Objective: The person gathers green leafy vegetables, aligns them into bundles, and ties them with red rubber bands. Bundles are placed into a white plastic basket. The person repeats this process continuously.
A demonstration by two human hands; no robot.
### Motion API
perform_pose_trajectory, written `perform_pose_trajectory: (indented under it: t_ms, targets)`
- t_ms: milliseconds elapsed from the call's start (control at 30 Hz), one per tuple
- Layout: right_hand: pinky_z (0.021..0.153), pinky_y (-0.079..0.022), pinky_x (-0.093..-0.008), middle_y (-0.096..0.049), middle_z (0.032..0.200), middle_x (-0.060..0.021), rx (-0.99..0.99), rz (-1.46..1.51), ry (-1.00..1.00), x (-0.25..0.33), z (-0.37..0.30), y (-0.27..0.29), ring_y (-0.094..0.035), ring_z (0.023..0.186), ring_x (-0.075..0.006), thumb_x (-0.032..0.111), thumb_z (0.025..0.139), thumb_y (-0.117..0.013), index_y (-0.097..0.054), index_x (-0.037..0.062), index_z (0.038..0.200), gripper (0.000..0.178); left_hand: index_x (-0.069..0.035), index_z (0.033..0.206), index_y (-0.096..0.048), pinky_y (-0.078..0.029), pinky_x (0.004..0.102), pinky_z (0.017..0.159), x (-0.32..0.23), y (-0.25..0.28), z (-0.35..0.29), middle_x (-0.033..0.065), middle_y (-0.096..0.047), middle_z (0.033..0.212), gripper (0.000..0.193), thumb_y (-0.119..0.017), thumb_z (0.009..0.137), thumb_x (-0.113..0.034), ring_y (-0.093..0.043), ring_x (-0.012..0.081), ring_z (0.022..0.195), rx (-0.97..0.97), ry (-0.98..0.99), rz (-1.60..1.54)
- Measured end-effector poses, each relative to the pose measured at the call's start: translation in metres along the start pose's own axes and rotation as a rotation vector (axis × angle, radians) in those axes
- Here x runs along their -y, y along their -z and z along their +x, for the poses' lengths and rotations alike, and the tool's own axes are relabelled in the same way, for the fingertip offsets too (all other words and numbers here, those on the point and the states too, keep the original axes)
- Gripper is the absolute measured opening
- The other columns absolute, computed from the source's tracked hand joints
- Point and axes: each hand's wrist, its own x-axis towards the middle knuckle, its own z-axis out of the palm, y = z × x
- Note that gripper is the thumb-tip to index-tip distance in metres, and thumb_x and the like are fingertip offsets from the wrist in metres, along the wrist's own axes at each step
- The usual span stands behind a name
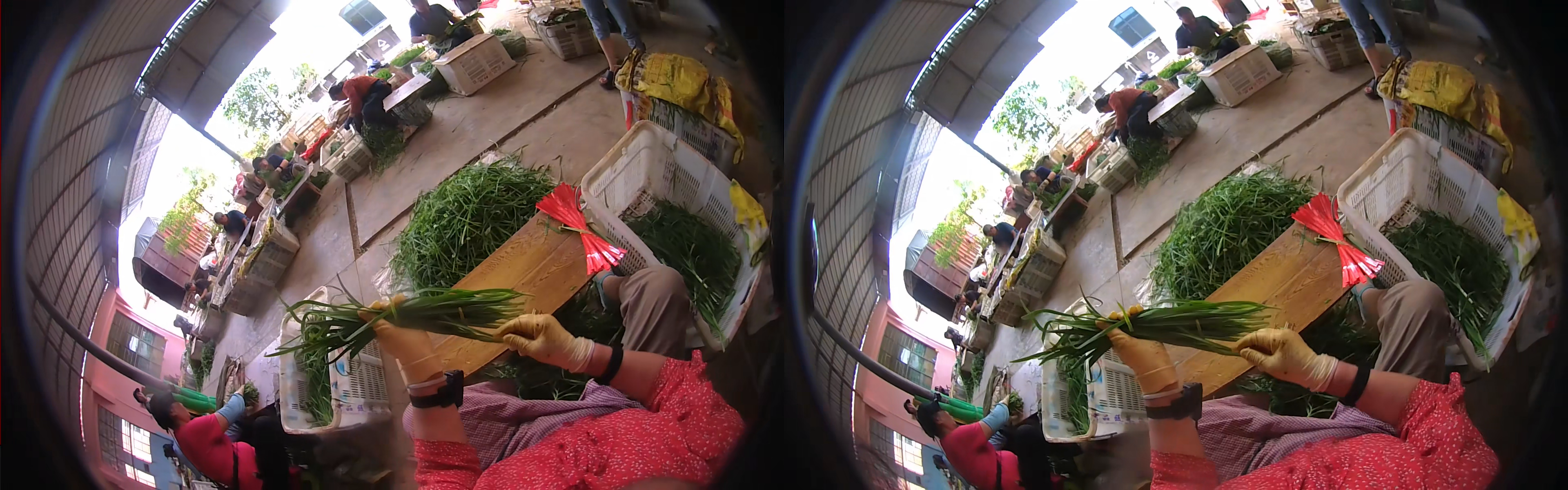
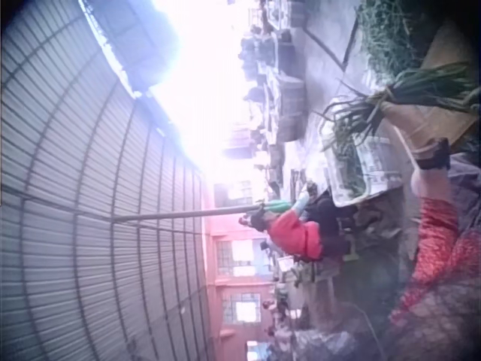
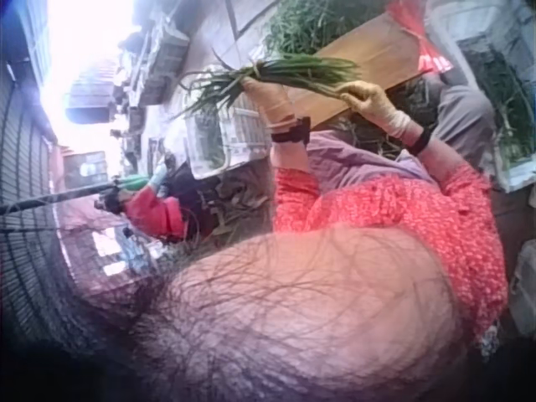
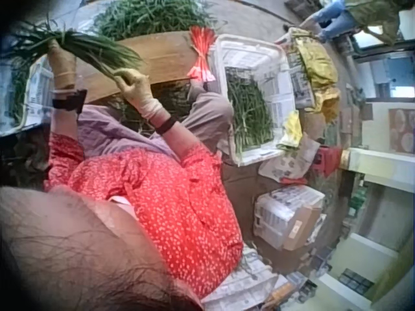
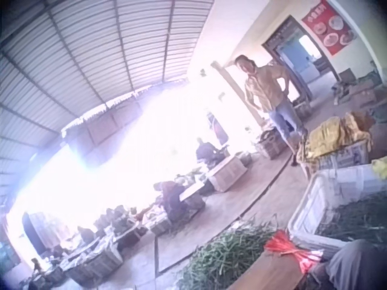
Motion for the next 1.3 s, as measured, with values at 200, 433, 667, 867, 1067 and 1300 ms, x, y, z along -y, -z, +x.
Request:
perform_pose_trajectory:
  t_ms: [200,433,667,867,1067,1300]
  targets:
    - [0.067,-0.047,-0.0361,-0.058,0.081,-0.0065,-0.214,-0.475,0.192,-0.003,-0.004,-0.012,-0.06,0.074,-0.0242,0.017,0.075,-0.081,-0.068,0.0128,0.11,0.038,-0.01,0.097,-0.055,-0.058,0.0357,0.074,0.009,0.006,-0.005,0.004,-0.058,0.088,0.044,-0.053,0.101,-0.054,-0.063,0.0215,0.08,-0.165,-0.061,0.127]
    - [0.069,-0.045,-0.0385,-0.059,0.083,-0.002,-0.183,-0.912,0.39,-0.027,0.01,-0.001,-0.059,0.078,-0.0253,0.019,0.077,-0.076,-0.064,0.0143,0.105,0.031,0.0,0.134,-0.049,-0.056,0.0369,0.091,0.028,0.038,-0.002,0.0192,-0.066,0.115,0.047,-0.066,0.094,-0.014,-0.068,0.0304,0.102,-0.212,-0.022,0.35]
    - [0.065,-0.044,-0.0373,-0.058,0.082,-0.0004,-0.189,-0.951,0.423,-0.029,0.007,0.012,-0.059,0.076,-0.0222,0.021,0.084,-0.072,-0.067,0.0154,0.114,0.031,0.01,0.15,-0.029,-0.05,0.0377,0.103,0.015,0.027,-0.028,0.0322,-0.058,0.132,0.072,-0.061,0.085,0.008,-0.062,0.0378,0.121,-0.022,-0.097,1.089]
    - [0.069,-0.048,-0.0362,-0.065,0.087,-0.0002,-0.213,-0.911,0.469,-0.031,0.006,0.018,-0.063,0.08,-0.0211,0.02,0.084,-0.072,-0.068,0.0157,0.118,0.034,0.007,0.141,-0.039,-0.05,0.0402,0.101,0.026,0.03,-0.03,0.027,-0.06,0.123,0.055,-0.06,0.09,0.0,-0.064,0.0356,0.111,-0.003,-0.107,1.135]
    - [0.07,-0.051,-0.0387,-0.07,0.092,-0.0024,-0.174,-0.848,0.445,-0.023,-0.006,0.026,-0.067,0.082,-0.0248,0.017,0.084,-0.071,-0.07,0.014,0.113,0.03,0.003,0.13,-0.05,-0.052,0.0431,0.098,0.023,0.061,-0.004,0.0202,-0.064,0.113,0.038,-0.06,0.095,-0.007,-0.067,0.0326,0.098,0.004,-0.137,0.945]
    - [0.077,-0.055,-0.0438,-0.074,0.09,-0.0108,0.893,-1.079,-0.41,-0.024,-0.045,0.084,-0.072,0.088,-0.0297,0.045,0.086,-0.063,-0.076,0.0138,0.097,0.035,-0.014,0.085,-0.06,-0.052,0.0297,0.079,0.004,0.085,0.056,0.0004,-0.064,0.084,0.025,-0.053,0.102,-0.03,-0.061,0.018,0.08,0.158,0.251,-0.198]
